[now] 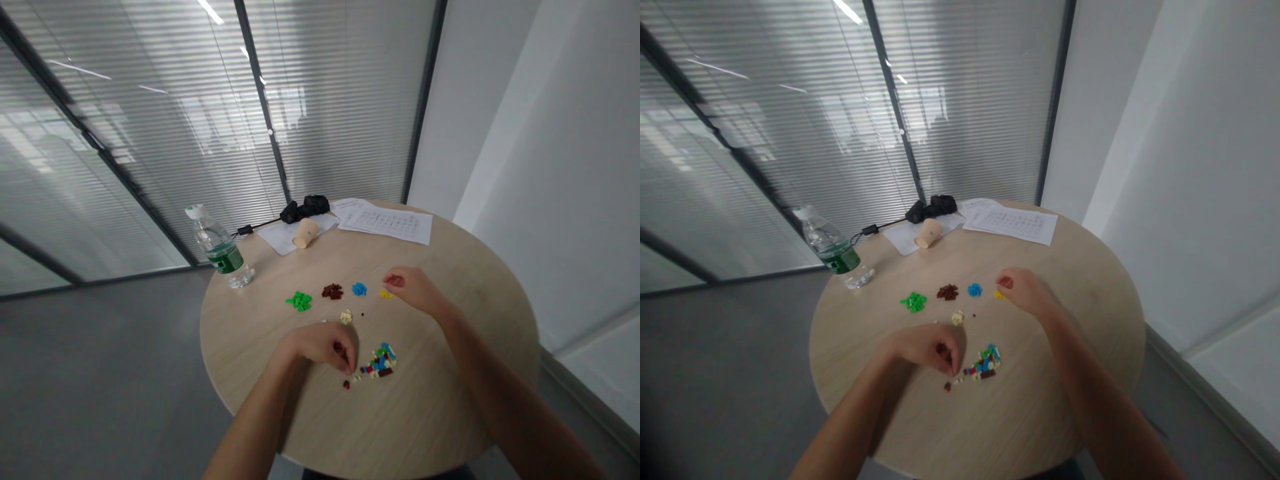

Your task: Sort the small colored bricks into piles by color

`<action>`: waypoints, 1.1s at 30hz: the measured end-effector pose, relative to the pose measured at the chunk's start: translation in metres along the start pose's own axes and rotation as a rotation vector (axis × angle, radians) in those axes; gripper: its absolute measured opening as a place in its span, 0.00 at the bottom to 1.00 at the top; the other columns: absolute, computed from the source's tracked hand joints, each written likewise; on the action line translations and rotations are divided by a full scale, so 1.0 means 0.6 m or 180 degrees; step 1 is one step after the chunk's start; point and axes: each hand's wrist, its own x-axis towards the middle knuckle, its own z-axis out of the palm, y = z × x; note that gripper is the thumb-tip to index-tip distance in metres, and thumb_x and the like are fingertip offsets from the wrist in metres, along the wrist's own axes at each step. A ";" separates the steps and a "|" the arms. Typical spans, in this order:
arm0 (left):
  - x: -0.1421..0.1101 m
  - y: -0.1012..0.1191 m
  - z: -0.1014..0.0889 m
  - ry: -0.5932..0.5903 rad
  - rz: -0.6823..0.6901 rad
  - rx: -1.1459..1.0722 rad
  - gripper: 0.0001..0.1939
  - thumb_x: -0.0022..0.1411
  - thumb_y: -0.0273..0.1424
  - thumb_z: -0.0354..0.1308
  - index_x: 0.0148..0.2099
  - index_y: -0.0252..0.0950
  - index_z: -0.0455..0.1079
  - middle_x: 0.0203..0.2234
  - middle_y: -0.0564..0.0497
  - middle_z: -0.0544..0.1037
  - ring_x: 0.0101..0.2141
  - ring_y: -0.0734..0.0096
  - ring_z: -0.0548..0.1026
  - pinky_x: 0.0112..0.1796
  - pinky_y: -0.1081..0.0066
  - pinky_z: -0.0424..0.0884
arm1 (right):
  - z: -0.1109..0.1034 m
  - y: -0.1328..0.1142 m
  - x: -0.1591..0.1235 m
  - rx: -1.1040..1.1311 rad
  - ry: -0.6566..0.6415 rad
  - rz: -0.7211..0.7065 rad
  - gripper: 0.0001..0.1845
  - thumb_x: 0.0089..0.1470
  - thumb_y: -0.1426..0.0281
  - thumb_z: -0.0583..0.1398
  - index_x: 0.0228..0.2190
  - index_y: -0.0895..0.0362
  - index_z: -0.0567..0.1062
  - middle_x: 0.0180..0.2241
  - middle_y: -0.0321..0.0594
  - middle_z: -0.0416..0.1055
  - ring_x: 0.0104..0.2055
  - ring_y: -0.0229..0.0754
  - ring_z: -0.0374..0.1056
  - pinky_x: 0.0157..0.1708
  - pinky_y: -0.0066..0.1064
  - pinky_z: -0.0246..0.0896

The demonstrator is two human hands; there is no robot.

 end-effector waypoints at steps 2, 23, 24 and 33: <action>0.000 0.001 -0.002 -0.0005 0.0013 0.0032 0.05 0.53 0.31 0.64 0.29 0.35 0.76 0.21 0.53 0.74 0.23 0.77 0.67 0.27 0.77 0.61 | 0.004 -0.008 0.000 0.0203 0.0071 0.0002 0.06 0.49 0.71 0.60 0.30 0.58 0.76 0.31 0.43 0.77 0.32 0.40 0.71 0.34 0.29 0.65; 0.033 0.023 -0.007 0.2674 0.0197 -0.1094 0.26 0.48 0.53 0.60 0.29 0.31 0.69 0.17 0.58 0.61 0.19 0.82 0.55 0.21 0.77 0.49 | 0.059 -0.104 -0.036 0.0669 0.0225 -0.1233 0.07 0.55 0.64 0.59 0.32 0.53 0.76 0.29 0.38 0.73 0.30 0.37 0.68 0.33 0.29 0.64; 0.032 0.023 -0.007 0.2706 0.0166 -0.1057 0.26 0.48 0.53 0.60 0.29 0.31 0.70 0.16 0.59 0.60 0.18 0.82 0.55 0.21 0.76 0.49 | 0.057 -0.104 -0.035 0.0636 0.0235 -0.1278 0.08 0.56 0.63 0.59 0.31 0.53 0.76 0.29 0.38 0.73 0.31 0.38 0.68 0.34 0.29 0.64; 0.020 0.031 -0.008 0.2750 0.0155 -0.0676 0.21 0.54 0.44 0.59 0.41 0.32 0.75 0.20 0.55 0.66 0.21 0.80 0.58 0.22 0.76 0.52 | 0.002 -0.033 -0.002 0.0092 0.0581 -0.0762 0.09 0.56 0.67 0.57 0.32 0.55 0.78 0.34 0.43 0.76 0.36 0.41 0.70 0.39 0.32 0.64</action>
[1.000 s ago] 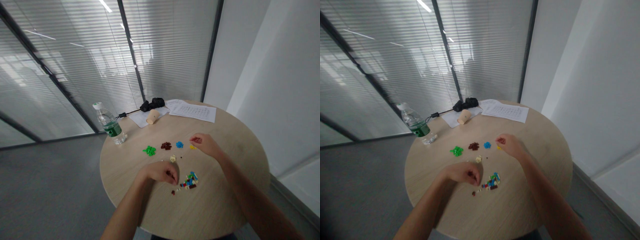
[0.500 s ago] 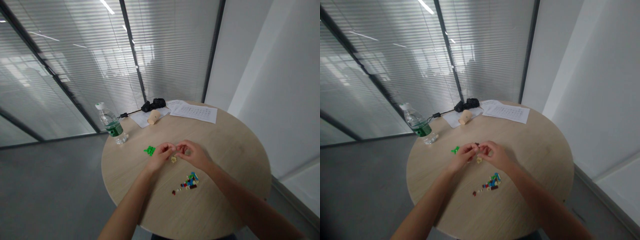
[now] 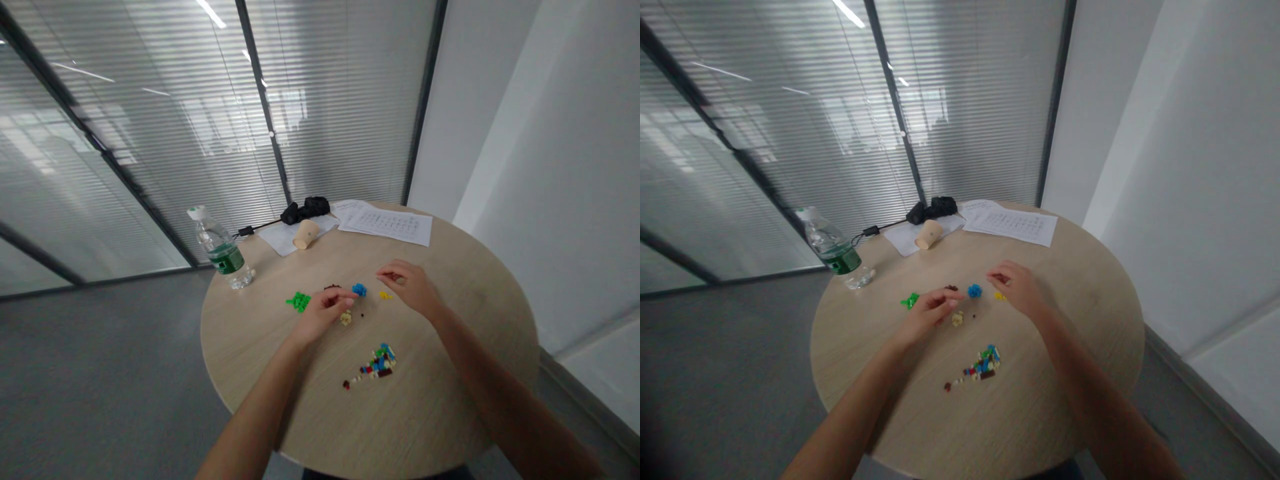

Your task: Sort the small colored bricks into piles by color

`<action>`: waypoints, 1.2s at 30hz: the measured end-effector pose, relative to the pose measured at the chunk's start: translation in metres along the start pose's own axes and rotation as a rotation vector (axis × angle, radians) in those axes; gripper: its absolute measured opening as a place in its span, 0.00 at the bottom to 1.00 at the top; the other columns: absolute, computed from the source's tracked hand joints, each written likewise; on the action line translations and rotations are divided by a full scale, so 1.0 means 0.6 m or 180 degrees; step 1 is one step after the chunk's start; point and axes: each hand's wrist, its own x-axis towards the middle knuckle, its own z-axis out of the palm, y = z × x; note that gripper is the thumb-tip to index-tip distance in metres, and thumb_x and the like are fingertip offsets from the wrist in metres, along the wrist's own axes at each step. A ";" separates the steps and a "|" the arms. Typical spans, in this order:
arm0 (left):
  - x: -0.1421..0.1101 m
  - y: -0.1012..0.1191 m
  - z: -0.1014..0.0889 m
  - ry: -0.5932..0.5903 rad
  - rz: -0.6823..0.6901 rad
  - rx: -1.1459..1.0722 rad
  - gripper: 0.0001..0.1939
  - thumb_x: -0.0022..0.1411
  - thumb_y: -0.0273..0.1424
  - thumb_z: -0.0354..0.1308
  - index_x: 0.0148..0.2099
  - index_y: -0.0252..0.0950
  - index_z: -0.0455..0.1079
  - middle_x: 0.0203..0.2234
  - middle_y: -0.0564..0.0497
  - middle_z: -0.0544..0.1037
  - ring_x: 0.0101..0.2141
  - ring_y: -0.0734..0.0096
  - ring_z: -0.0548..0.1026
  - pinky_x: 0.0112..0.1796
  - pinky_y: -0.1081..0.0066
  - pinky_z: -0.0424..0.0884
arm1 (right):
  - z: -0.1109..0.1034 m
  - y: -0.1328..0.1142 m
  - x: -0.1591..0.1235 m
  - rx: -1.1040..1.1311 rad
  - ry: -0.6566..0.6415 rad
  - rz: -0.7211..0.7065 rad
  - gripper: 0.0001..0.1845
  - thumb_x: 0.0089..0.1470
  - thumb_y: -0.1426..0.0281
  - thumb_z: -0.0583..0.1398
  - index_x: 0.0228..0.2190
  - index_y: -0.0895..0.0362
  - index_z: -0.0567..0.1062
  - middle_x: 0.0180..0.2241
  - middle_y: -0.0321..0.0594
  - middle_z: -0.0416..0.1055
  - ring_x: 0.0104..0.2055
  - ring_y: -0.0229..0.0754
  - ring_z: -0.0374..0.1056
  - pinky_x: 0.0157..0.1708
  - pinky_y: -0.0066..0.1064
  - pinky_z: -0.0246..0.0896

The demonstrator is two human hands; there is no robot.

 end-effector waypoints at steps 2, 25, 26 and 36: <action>0.000 -0.001 -0.001 -0.0037 0.0004 0.0132 0.19 0.55 0.43 0.58 0.39 0.32 0.75 0.21 0.53 0.69 0.23 0.77 0.62 0.23 0.76 0.55 | -0.011 0.029 0.000 -0.0227 -0.0247 0.0259 0.09 0.54 0.68 0.58 0.32 0.56 0.78 0.34 0.44 0.77 0.34 0.41 0.70 0.36 0.31 0.64; -0.003 -0.012 -0.002 -0.0645 0.0120 0.0691 0.10 0.57 0.34 0.57 0.36 0.33 0.75 0.27 0.51 0.75 0.27 0.75 0.68 0.29 0.75 0.61 | -0.011 0.063 -0.010 -0.0440 -0.1326 0.0997 0.11 0.44 0.76 0.59 0.29 0.58 0.81 0.30 0.42 0.79 0.30 0.41 0.72 0.31 0.28 0.62; -0.004 -0.011 -0.001 -0.0743 0.0135 0.0681 0.10 0.57 0.34 0.58 0.36 0.33 0.75 0.25 0.52 0.74 0.26 0.76 0.67 0.28 0.76 0.60 | -0.011 0.061 -0.010 -0.0428 -0.1331 0.0987 0.11 0.44 0.76 0.59 0.29 0.58 0.81 0.29 0.42 0.78 0.30 0.41 0.72 0.30 0.27 0.62; -0.011 -0.017 0.018 -0.1687 0.0713 0.1089 0.07 0.54 0.27 0.60 0.37 0.33 0.76 0.25 0.53 0.71 0.25 0.79 0.65 0.27 0.77 0.61 | 0.001 0.053 -0.007 -0.0242 -0.1128 0.0976 0.07 0.48 0.72 0.60 0.30 0.59 0.79 0.32 0.44 0.78 0.32 0.41 0.72 0.33 0.27 0.63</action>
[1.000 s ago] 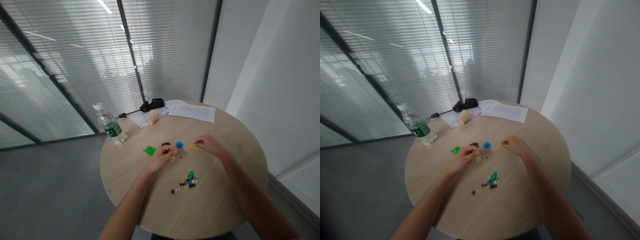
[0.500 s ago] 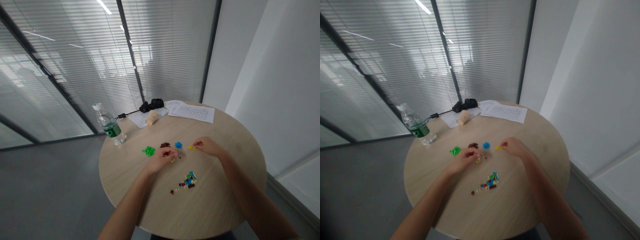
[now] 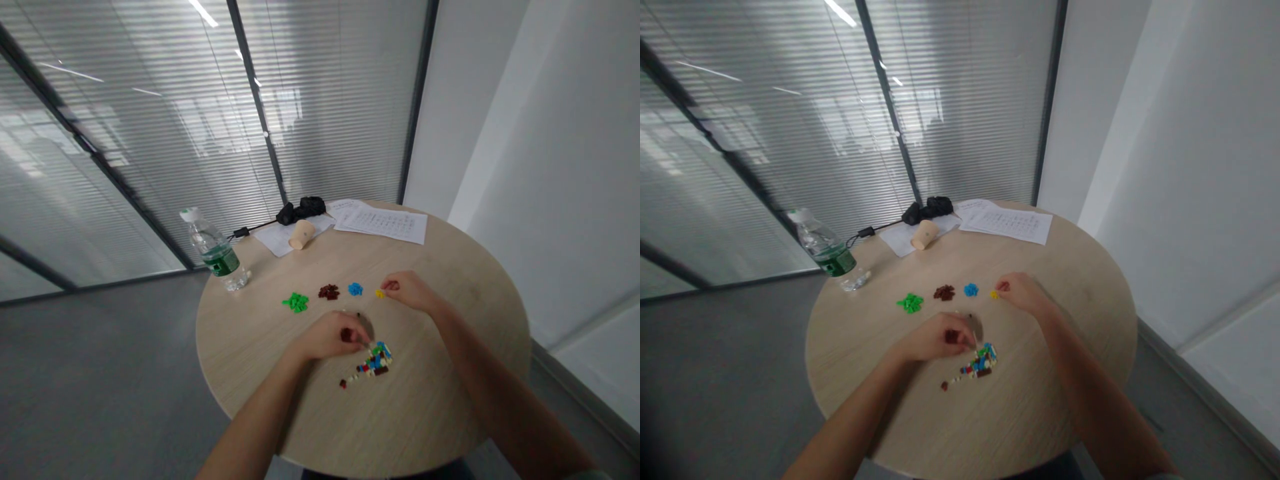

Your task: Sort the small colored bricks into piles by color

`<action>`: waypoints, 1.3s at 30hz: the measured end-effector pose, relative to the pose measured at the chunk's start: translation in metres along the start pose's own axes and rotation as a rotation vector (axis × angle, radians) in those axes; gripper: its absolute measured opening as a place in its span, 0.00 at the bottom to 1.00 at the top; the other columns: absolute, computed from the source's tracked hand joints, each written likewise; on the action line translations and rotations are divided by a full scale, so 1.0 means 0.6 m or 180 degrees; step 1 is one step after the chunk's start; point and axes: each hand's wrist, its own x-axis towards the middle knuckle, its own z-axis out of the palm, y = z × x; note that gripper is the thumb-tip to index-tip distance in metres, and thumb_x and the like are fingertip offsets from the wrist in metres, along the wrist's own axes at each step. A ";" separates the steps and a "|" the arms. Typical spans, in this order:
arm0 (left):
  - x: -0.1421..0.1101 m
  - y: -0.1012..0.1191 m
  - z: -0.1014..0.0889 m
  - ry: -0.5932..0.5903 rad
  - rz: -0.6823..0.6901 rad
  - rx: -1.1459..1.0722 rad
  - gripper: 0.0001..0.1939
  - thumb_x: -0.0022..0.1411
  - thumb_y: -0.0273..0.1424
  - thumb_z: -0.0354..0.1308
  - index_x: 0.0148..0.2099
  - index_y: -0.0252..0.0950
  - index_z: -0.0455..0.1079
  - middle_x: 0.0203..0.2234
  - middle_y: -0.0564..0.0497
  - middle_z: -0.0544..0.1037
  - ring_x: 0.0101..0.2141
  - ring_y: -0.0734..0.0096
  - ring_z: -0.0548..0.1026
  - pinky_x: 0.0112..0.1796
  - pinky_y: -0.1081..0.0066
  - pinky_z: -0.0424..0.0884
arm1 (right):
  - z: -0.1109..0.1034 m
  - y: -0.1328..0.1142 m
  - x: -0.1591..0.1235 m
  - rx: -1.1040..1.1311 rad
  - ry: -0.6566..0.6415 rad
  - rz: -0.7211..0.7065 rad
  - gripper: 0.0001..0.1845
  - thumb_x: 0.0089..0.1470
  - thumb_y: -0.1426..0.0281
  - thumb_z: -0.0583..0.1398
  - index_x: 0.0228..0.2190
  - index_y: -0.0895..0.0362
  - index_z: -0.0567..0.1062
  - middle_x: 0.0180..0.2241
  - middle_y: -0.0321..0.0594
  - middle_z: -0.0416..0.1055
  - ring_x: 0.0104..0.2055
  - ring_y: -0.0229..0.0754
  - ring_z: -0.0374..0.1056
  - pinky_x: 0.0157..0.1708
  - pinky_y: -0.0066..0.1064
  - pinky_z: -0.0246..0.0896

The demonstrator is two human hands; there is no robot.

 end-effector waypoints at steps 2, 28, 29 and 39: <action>0.002 0.000 0.001 -0.0003 0.0133 0.0230 0.07 0.54 0.28 0.60 0.37 0.33 0.76 0.25 0.53 0.70 0.25 0.79 0.65 0.28 0.77 0.61 | -0.002 -0.004 -0.001 0.0007 0.0158 -0.0030 0.07 0.49 0.72 0.59 0.30 0.59 0.79 0.31 0.44 0.78 0.32 0.41 0.71 0.33 0.28 0.63; -0.010 0.004 -0.031 0.0948 -0.0320 0.0820 0.07 0.55 0.22 0.52 0.33 0.33 0.72 0.26 0.53 0.72 0.26 0.77 0.67 0.28 0.77 0.60 | 0.009 -0.035 -0.005 0.0208 0.0540 -0.0421 0.09 0.51 0.69 0.58 0.29 0.58 0.78 0.31 0.43 0.77 0.31 0.40 0.70 0.33 0.29 0.62; -0.013 0.001 -0.038 0.1101 -0.0404 0.0873 0.07 0.56 0.23 0.52 0.33 0.33 0.71 0.27 0.53 0.72 0.27 0.77 0.67 0.28 0.77 0.61 | 0.009 -0.036 -0.006 0.0226 0.0533 -0.0434 0.09 0.51 0.69 0.58 0.29 0.58 0.78 0.31 0.43 0.77 0.31 0.40 0.70 0.32 0.29 0.62; -0.012 -0.017 -0.043 0.1067 -0.0946 0.1436 0.07 0.55 0.24 0.53 0.34 0.34 0.73 0.30 0.50 0.75 0.30 0.73 0.70 0.32 0.74 0.64 | 0.023 -0.075 -0.020 0.0452 -0.0267 -0.0769 0.08 0.49 0.71 0.59 0.30 0.58 0.78 0.27 0.40 0.75 0.28 0.37 0.67 0.28 0.26 0.58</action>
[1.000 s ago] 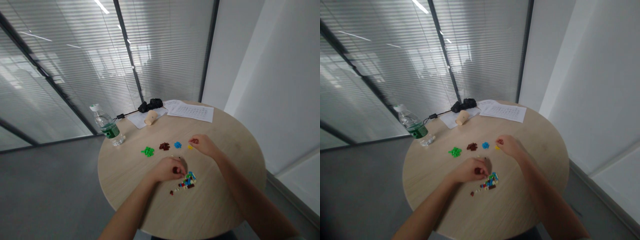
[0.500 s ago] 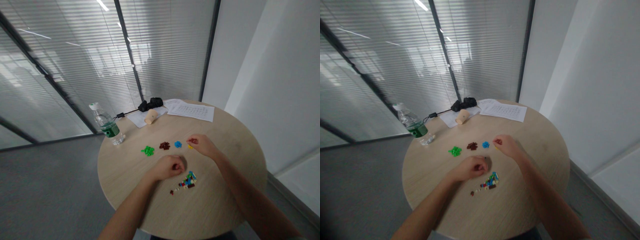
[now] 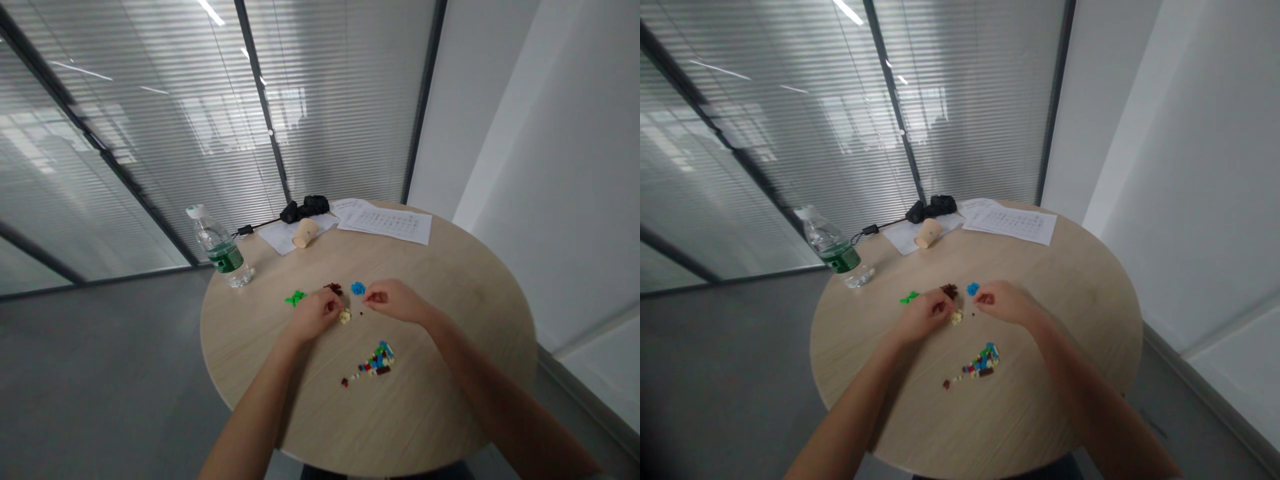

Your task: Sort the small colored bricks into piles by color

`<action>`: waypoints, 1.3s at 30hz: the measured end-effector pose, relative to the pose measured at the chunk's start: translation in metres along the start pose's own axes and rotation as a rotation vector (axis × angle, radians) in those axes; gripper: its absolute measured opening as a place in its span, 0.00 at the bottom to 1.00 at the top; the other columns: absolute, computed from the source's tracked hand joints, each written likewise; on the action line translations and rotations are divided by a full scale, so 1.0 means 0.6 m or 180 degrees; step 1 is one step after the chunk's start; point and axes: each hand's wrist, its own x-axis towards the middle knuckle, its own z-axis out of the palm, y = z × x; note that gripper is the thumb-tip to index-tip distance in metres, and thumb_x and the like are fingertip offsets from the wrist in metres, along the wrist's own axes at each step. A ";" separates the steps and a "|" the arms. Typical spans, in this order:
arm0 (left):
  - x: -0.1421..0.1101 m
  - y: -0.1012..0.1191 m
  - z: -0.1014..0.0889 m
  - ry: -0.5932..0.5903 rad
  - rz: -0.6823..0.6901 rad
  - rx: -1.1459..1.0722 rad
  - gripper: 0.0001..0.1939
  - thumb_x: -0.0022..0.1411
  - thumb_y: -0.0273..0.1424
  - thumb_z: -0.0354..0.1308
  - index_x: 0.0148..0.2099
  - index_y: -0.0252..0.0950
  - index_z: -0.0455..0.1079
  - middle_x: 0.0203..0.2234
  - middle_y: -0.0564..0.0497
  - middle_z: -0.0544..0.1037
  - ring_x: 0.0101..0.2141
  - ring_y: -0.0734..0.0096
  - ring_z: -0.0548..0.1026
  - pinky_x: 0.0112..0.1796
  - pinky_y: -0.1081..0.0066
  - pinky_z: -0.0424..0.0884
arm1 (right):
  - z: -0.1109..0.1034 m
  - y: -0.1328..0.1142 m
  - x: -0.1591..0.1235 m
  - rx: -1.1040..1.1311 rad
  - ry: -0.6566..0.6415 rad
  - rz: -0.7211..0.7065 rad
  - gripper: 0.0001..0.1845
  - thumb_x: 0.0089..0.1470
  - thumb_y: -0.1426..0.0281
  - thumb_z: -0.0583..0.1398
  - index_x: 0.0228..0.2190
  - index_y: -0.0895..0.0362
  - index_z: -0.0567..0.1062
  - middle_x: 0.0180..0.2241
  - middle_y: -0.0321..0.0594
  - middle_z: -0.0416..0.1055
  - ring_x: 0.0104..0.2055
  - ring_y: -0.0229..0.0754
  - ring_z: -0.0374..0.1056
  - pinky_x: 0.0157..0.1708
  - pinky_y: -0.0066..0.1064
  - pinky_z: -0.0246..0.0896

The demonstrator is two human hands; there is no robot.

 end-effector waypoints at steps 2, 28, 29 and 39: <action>0.001 0.001 0.001 0.0029 -0.0047 0.0055 0.08 0.56 0.25 0.53 0.34 0.34 0.73 0.31 0.50 0.75 0.31 0.72 0.71 0.33 0.74 0.65 | 0.002 -0.006 -0.004 0.0194 -0.0429 0.0144 0.08 0.47 0.72 0.59 0.29 0.59 0.78 0.26 0.39 0.75 0.26 0.36 0.66 0.26 0.26 0.57; 0.005 -0.011 0.012 0.0040 0.0084 0.0166 0.08 0.58 0.27 0.54 0.33 0.33 0.75 0.32 0.48 0.77 0.34 0.68 0.72 0.38 0.71 0.66 | -0.005 0.007 -0.012 0.0224 -0.1752 0.0367 0.08 0.41 0.71 0.62 0.27 0.59 0.80 0.22 0.36 0.73 0.23 0.34 0.64 0.23 0.23 0.55; 0.005 -0.011 0.012 0.0038 0.0095 0.0167 0.08 0.58 0.28 0.54 0.34 0.33 0.75 0.32 0.48 0.77 0.34 0.68 0.72 0.38 0.71 0.66 | -0.005 0.008 -0.012 0.0203 -0.1718 0.0362 0.08 0.41 0.71 0.62 0.27 0.59 0.80 0.22 0.36 0.73 0.23 0.34 0.64 0.23 0.23 0.55; 0.005 -0.016 0.011 0.0098 0.0150 0.0172 0.09 0.60 0.29 0.53 0.35 0.35 0.76 0.32 0.48 0.77 0.35 0.68 0.72 0.39 0.71 0.66 | -0.005 0.004 -0.014 0.0250 -0.1717 0.0450 0.07 0.39 0.73 0.62 0.25 0.58 0.80 0.21 0.35 0.72 0.23 0.34 0.64 0.23 0.22 0.55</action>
